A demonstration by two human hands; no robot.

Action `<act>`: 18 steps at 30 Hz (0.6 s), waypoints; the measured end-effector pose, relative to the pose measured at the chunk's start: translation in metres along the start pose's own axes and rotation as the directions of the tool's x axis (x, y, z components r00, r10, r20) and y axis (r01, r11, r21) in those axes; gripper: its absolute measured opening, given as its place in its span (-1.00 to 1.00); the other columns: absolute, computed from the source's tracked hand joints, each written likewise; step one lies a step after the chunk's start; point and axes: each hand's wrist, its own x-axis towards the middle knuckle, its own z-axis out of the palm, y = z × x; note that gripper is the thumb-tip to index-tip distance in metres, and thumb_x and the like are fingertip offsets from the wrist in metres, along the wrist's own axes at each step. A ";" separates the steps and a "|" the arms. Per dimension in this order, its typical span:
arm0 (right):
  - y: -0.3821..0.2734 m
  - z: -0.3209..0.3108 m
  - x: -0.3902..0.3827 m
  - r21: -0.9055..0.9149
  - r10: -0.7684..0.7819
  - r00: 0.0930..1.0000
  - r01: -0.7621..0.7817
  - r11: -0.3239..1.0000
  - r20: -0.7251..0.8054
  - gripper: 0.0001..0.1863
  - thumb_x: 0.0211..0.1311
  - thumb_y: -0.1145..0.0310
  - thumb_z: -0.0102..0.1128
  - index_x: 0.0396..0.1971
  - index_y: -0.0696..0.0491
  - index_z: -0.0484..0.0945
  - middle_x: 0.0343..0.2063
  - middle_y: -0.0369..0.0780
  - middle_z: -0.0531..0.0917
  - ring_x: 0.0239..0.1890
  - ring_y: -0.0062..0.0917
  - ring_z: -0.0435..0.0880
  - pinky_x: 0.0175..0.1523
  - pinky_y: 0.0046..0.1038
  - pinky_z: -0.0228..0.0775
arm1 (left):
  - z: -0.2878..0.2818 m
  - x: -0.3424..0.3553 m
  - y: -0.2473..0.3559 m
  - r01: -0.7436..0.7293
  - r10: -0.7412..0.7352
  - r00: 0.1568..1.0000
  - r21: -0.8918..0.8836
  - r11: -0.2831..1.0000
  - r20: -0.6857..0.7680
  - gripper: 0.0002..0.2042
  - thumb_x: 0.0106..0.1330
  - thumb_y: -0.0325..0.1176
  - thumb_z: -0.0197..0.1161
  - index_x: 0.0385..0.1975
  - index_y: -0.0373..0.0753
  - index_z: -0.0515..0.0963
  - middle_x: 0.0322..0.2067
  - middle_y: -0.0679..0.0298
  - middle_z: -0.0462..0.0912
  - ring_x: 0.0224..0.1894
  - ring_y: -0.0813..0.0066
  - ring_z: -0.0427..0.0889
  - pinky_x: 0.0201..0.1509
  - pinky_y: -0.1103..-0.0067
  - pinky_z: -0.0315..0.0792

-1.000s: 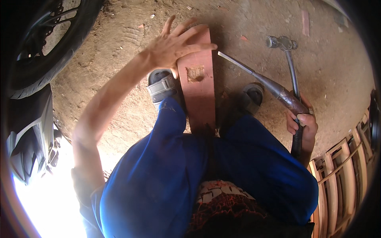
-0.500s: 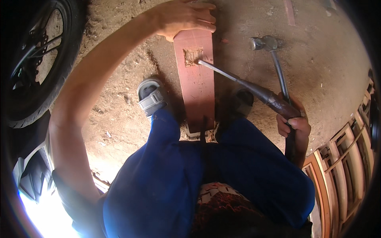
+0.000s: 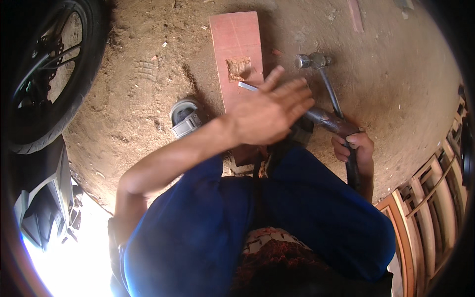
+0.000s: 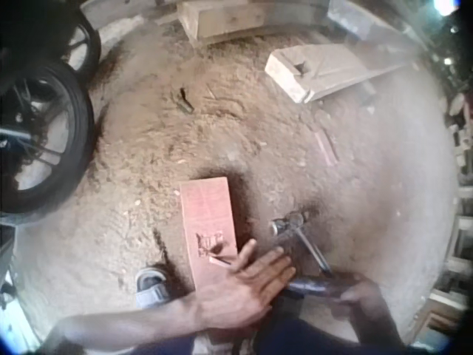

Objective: The person sits on the ground and uses a hammer and chisel to carve a rectangular hole into a pink wooden plank. They repeatedly strike the chisel to remove wood chips and deepen the cavity.

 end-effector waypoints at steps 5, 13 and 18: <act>-0.002 0.013 0.010 0.009 -0.042 0.999 0.041 0.999 0.026 -0.25 -0.13 0.23 0.21 0.17 0.21 0.36 -0.54 -0.26 0.42 -0.73 -0.64 0.34 -0.72 -0.58 0.16 | 0.017 0.028 0.009 0.137 -0.111 0.990 -0.379 0.915 0.090 -0.48 0.07 -0.24 0.42 0.03 -0.27 0.46 -0.14 0.01 0.66 -0.05 0.08 0.67 0.01 0.24 0.55; -0.009 0.021 -0.006 -0.151 -0.138 0.988 0.127 0.980 -0.067 -0.17 -0.11 0.12 0.21 0.23 0.22 0.33 -0.59 -0.28 0.34 -0.77 -0.66 0.27 -0.76 -0.59 0.11 | 0.034 0.065 0.014 0.184 -0.139 0.978 -0.341 0.922 0.152 -0.69 0.10 -0.21 0.39 -0.27 -0.22 0.48 -0.52 0.06 0.66 -0.42 0.00 0.70 -0.34 0.18 0.56; -0.013 0.022 -0.004 -0.079 -0.160 0.983 0.152 0.985 -0.095 -0.23 -0.08 0.14 0.19 0.18 0.21 0.36 -0.57 -0.27 0.36 -0.77 -0.65 0.28 -0.76 -0.59 0.11 | 0.027 0.071 0.013 0.197 -0.149 0.974 -0.312 0.929 0.172 -0.68 0.09 -0.22 0.41 -0.26 -0.23 0.50 -0.51 0.05 0.66 -0.41 -0.02 0.70 -0.34 0.20 0.57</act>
